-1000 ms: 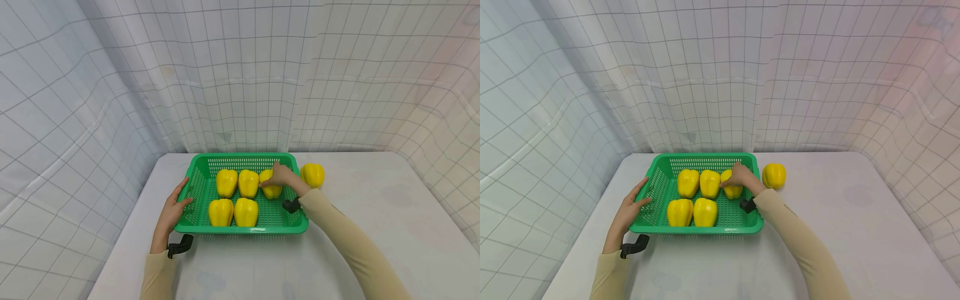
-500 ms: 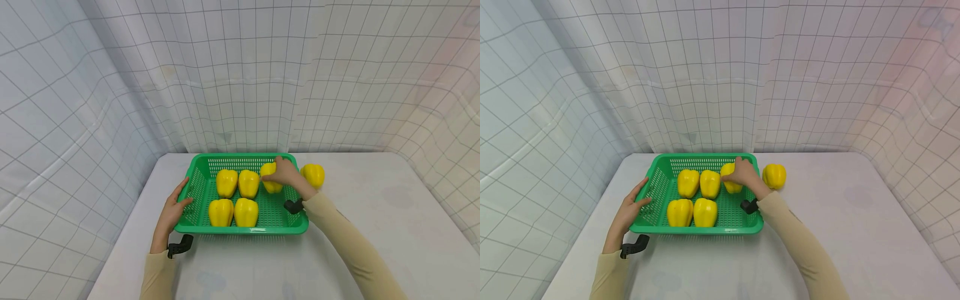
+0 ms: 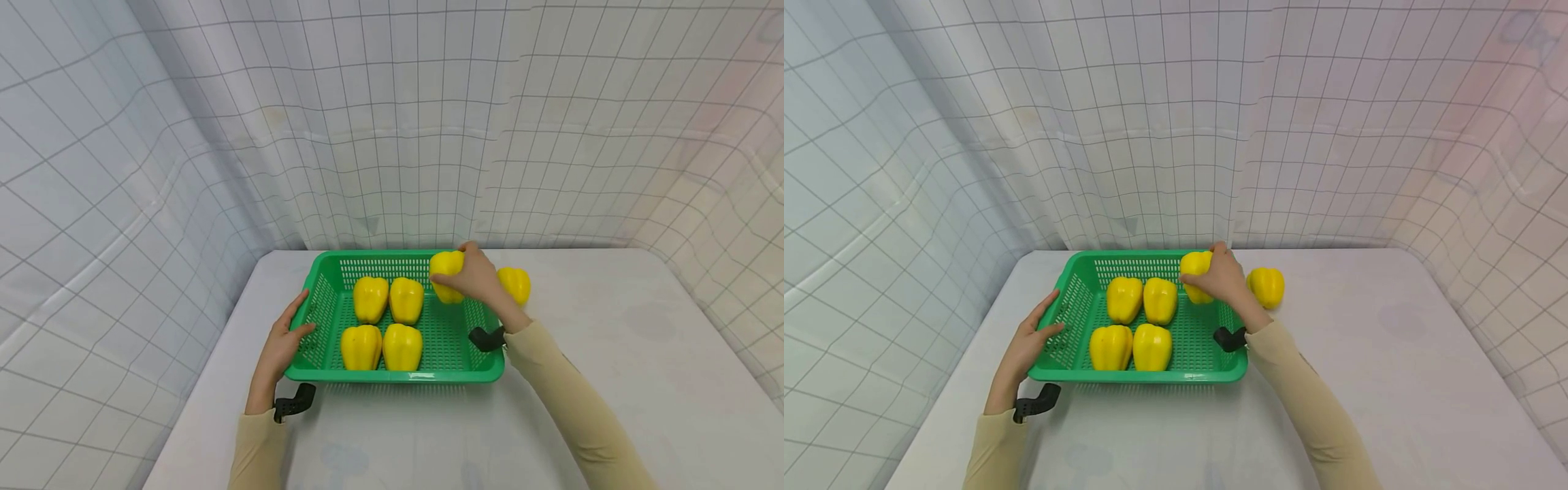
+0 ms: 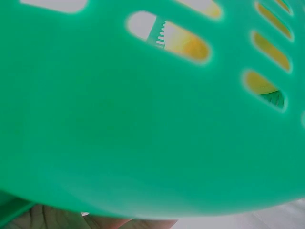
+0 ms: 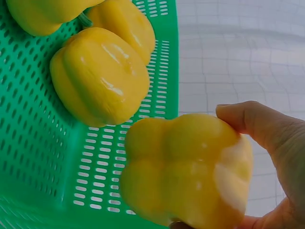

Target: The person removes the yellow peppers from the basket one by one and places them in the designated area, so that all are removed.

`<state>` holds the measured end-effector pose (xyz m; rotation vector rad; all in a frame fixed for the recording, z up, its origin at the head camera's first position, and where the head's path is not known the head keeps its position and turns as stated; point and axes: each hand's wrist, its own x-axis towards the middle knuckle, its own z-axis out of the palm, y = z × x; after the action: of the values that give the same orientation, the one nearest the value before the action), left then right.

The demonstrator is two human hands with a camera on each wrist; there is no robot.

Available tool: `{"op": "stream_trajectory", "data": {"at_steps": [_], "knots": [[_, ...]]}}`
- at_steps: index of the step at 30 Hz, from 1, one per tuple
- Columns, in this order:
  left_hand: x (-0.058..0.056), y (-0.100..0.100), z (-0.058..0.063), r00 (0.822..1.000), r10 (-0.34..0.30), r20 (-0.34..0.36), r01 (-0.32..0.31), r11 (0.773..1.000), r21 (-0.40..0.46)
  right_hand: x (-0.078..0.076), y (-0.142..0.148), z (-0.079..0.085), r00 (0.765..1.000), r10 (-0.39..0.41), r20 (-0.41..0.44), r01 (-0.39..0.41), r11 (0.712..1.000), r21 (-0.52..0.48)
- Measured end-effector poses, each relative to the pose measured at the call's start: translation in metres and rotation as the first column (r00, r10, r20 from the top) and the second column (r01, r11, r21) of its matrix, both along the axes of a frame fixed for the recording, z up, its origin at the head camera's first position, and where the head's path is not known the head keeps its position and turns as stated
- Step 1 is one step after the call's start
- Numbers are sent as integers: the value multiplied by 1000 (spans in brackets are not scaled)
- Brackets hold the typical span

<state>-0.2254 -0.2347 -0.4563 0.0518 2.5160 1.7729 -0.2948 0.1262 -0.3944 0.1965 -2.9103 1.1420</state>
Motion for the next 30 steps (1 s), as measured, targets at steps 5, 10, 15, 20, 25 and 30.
{"op": "stream_trajectory", "data": {"at_steps": [5,10,15,20,25,30], "knots": [[-1,0,0,1000,3,1,-3,1000,-4,4,6,5,998,-40,-41,37,997,-67],[-1,0,-1,1000,9,1,-9,1000,-4,6,15,5,993,-78,-94,68,993,-98],[-1,0,-1,1000,6,5,-6,1000,-5,10,23,6,981,-141,-132,125,984,-125],[-1,0,0,1000,6,3,-6,1000,-10,13,31,6,967,-188,-170,165,976,-141],[-1,1,1,1000,9,8,-9,1000,-16,14,38,6,959,-217,-184,186,967,-175],[-1,1,1,1000,10,13,-10,1000,-13,14,47,4,949,-254,-187,215,955,-205]]}}
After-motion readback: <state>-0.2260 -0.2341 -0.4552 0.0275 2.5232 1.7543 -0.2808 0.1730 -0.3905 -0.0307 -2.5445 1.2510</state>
